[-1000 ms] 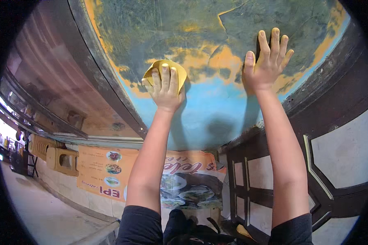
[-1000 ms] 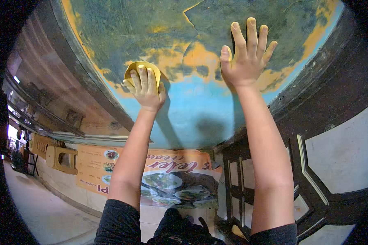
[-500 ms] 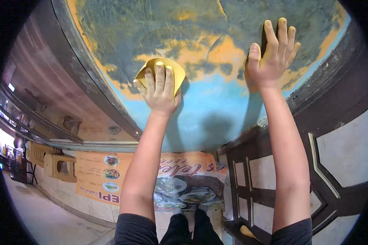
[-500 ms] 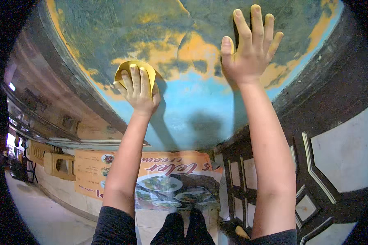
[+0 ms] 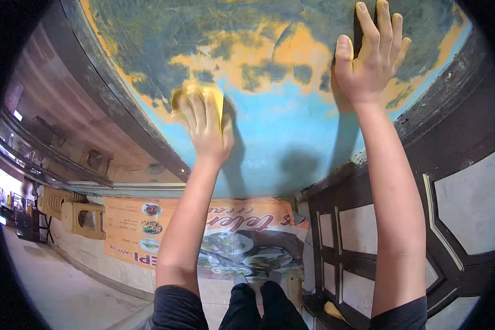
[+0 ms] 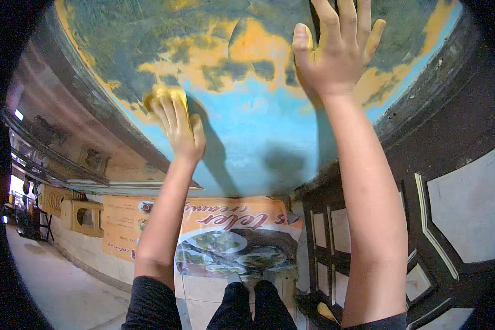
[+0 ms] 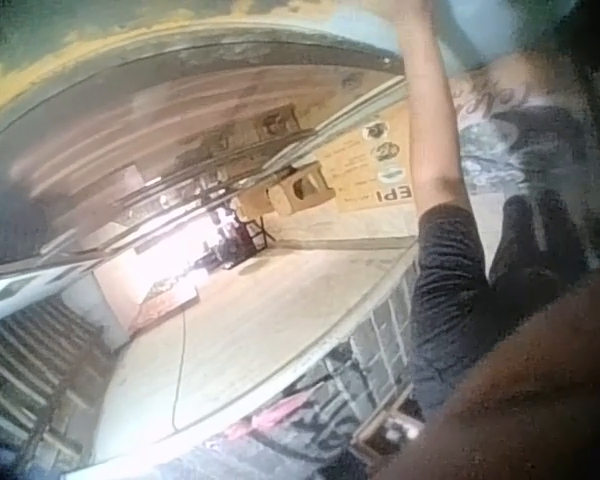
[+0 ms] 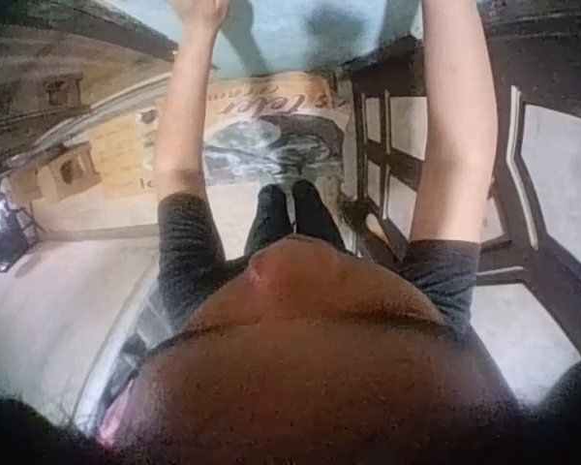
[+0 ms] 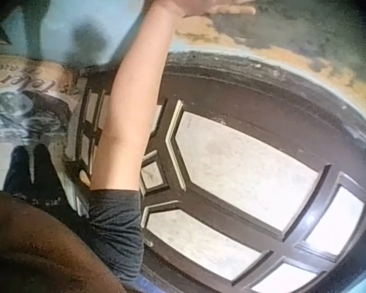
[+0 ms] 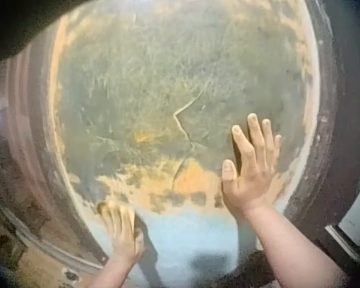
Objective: The recorder uses a piece of sandpaper to smooth the surface of a wall with yellow and blue paint.
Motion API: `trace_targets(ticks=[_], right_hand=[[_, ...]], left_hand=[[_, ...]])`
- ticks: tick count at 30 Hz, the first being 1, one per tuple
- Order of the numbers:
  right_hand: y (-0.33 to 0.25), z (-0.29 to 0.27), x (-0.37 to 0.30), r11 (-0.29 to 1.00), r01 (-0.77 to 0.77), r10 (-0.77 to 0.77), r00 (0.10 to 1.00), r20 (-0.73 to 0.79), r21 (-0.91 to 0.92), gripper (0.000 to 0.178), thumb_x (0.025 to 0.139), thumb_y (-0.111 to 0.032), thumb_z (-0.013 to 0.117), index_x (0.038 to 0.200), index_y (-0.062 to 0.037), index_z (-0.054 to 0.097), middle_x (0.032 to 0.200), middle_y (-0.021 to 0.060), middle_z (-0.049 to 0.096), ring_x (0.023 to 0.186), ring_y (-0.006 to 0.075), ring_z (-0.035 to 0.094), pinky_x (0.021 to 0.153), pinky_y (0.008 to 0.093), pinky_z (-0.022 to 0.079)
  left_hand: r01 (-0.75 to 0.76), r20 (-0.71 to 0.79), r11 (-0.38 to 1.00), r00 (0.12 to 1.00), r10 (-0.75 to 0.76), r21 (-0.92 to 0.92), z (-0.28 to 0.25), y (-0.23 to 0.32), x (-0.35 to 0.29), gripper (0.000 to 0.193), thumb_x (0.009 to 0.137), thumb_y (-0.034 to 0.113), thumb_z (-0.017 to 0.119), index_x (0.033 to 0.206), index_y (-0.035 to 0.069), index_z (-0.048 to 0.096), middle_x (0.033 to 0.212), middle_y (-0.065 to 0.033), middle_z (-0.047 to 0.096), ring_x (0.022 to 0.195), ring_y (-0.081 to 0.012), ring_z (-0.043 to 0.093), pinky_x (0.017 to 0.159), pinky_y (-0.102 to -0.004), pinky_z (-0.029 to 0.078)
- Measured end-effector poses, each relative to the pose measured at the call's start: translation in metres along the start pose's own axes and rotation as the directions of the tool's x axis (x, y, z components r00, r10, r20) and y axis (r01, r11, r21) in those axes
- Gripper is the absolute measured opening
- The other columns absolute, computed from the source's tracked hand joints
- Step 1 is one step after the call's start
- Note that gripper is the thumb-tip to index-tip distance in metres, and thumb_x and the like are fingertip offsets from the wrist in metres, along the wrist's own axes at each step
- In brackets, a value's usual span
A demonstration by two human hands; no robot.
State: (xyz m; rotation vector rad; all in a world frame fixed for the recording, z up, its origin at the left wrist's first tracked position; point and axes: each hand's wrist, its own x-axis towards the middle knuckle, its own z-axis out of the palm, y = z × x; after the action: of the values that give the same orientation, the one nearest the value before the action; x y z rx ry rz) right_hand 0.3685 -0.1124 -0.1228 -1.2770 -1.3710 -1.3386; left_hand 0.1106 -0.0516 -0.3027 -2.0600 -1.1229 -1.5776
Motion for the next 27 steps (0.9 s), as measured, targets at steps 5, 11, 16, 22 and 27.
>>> trace_targets(ticks=[5,11,16,22,27], right_hand=[[-0.003,-0.003,0.016,1.000,0.012,-0.012,0.999,-0.035,0.004,0.052,0.090,-0.031,0.048,0.139,-0.0152,0.051,0.155,0.0122,0.038,0.146,0.0371,0.029,0.118,0.0581,0.016],[-0.007,0.001,0.005,1.000,0.000,0.000,1.000,-0.004,0.013,0.051,0.089,-0.031,0.048,0.138,-0.0148,0.052,0.155,0.0132,0.039,0.145,0.0381,0.030,0.118,0.0580,0.017],[-0.003,-0.002,0.008,0.999,0.027,-0.028,0.999,-0.037,-0.024,0.052,0.089,-0.031,0.048,0.139,-0.0144,0.052,0.155,0.0133,0.039,0.145,0.0367,0.031,0.118,0.0577,0.017],[-0.010,0.002,0.009,1.000,-0.007,0.007,0.998,-0.056,0.016,0.053,0.087,-0.031,0.049,0.138,-0.0141,0.053,0.154,0.0134,0.040,0.145,0.0378,0.031,0.117,0.0587,0.018],[-0.003,-0.003,0.008,1.000,0.001,-0.001,1.000,-0.030,-0.007,0.053,0.087,-0.029,0.049,0.138,-0.0140,0.052,0.154,0.0138,0.040,0.145,0.0386,0.031,0.117,0.0598,0.017]], left_hand=[[-0.133,-0.050,0.984,0.989,0.140,0.121,0.000,0.004,0.023,0.070,0.086,0.016,0.058,0.149,-0.004,0.035,0.160,-0.0283,0.019,0.146,-0.0550,0.010,0.113,-0.0690,0.004],[-0.041,0.060,0.999,0.997,0.039,0.020,0.008,-0.003,-0.026,0.068,0.085,0.017,0.058,0.148,-0.002,0.038,0.159,-0.0282,0.020,0.146,-0.0547,0.010,0.113,-0.0692,0.002],[-0.088,-0.052,0.989,0.994,0.095,0.120,0.000,0.010,0.037,0.072,0.081,0.021,0.064,0.147,0.004,0.042,0.159,-0.0243,0.026,0.146,-0.0537,0.014,0.112,-0.0716,0.007],[-0.047,0.135,0.997,0.990,0.039,0.060,0.006,-0.012,-0.052,0.068,0.085,0.017,0.061,0.147,-0.001,0.039,0.159,-0.0282,0.022,0.145,-0.0570,0.012,0.111,-0.0717,0.006],[-0.059,0.008,0.994,0.998,0.060,-0.088,-0.013,0.028,0.050,0.071,0.084,0.016,0.060,0.150,0.002,0.038,0.161,-0.0242,0.021,0.146,-0.0544,0.012,0.112,-0.0697,0.001]])
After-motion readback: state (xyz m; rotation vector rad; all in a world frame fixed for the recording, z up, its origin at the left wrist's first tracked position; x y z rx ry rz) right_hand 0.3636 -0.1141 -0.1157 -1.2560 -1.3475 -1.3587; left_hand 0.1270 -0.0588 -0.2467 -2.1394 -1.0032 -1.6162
